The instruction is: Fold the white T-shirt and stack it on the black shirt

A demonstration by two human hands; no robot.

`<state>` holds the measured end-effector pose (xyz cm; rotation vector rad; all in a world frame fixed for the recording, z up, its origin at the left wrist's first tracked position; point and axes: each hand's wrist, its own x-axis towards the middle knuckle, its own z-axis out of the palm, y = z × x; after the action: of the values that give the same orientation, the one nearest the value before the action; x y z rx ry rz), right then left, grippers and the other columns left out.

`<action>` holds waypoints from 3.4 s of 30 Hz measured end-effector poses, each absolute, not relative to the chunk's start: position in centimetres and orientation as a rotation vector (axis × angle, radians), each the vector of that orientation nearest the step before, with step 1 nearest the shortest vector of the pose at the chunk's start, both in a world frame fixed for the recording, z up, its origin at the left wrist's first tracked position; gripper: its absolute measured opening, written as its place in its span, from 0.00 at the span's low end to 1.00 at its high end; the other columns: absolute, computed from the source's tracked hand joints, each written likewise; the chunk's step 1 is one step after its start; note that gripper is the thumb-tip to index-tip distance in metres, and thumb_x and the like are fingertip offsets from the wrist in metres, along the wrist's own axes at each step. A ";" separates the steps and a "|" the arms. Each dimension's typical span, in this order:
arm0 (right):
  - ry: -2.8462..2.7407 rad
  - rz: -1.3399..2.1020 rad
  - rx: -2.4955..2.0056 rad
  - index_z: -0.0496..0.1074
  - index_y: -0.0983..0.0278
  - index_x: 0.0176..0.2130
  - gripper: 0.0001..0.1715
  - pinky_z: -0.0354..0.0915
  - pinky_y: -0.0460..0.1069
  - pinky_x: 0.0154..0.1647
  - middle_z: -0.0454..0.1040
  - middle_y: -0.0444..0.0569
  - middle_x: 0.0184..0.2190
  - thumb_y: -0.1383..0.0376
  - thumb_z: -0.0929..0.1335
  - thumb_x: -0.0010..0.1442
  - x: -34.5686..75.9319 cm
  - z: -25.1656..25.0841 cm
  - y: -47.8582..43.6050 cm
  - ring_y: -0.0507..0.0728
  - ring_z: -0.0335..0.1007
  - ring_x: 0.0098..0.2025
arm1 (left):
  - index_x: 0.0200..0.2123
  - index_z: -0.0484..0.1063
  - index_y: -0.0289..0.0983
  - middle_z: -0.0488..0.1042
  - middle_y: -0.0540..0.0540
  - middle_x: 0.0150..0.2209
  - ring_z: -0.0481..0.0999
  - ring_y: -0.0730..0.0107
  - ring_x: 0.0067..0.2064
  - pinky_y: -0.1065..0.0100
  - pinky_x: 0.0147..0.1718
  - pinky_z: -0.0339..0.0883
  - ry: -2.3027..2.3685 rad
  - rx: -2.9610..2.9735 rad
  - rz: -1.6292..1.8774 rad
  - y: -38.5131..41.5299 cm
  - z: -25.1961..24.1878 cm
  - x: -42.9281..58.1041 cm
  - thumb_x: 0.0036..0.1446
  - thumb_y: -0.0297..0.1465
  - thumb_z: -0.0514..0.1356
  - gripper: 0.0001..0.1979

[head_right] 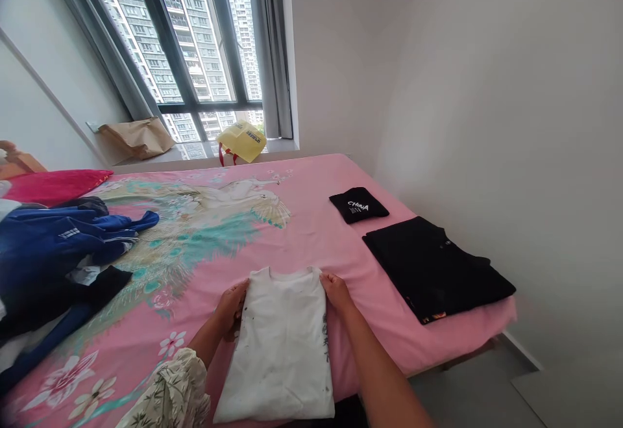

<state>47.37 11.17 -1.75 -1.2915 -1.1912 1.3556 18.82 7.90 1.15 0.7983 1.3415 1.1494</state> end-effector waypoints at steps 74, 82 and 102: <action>-1.297 1.470 -1.379 0.60 0.63 0.23 0.20 0.53 0.45 0.23 0.61 0.39 0.17 0.49 0.65 0.49 48.5 -0.8 4.6 0.48 0.54 0.20 | 0.22 0.58 0.40 0.51 0.61 0.09 0.47 0.82 0.11 0.75 0.12 0.36 1.559 1.026 0.836 1.8 1.0 17.8 0.41 0.54 0.57 0.23; -1.330 1.491 -1.342 0.61 0.63 0.22 0.18 0.55 0.45 0.24 0.62 0.39 0.18 0.52 0.64 0.49 49.0 0.3 4.0 0.48 0.55 0.20 | 0.22 0.59 0.39 0.52 0.60 0.09 0.45 0.82 0.11 0.74 0.12 0.36 1.530 1.004 0.749 1.0 1.7 17.2 0.42 0.55 0.56 0.24; -1.376 1.593 -1.323 0.61 0.64 0.19 0.16 0.54 0.45 0.23 0.63 0.41 0.17 0.57 0.65 0.49 49.4 1.5 1.9 0.47 0.55 0.19 | 0.23 0.65 0.37 0.57 0.58 0.10 0.50 0.82 0.12 0.75 0.12 0.40 1.464 1.029 0.728 -1.0 2.3 16.3 0.38 0.55 0.59 0.25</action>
<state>49.35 1.89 1.47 -1.3229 -1.3760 1.5926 16.34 -1.04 2.26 1.0290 1.4637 0.7278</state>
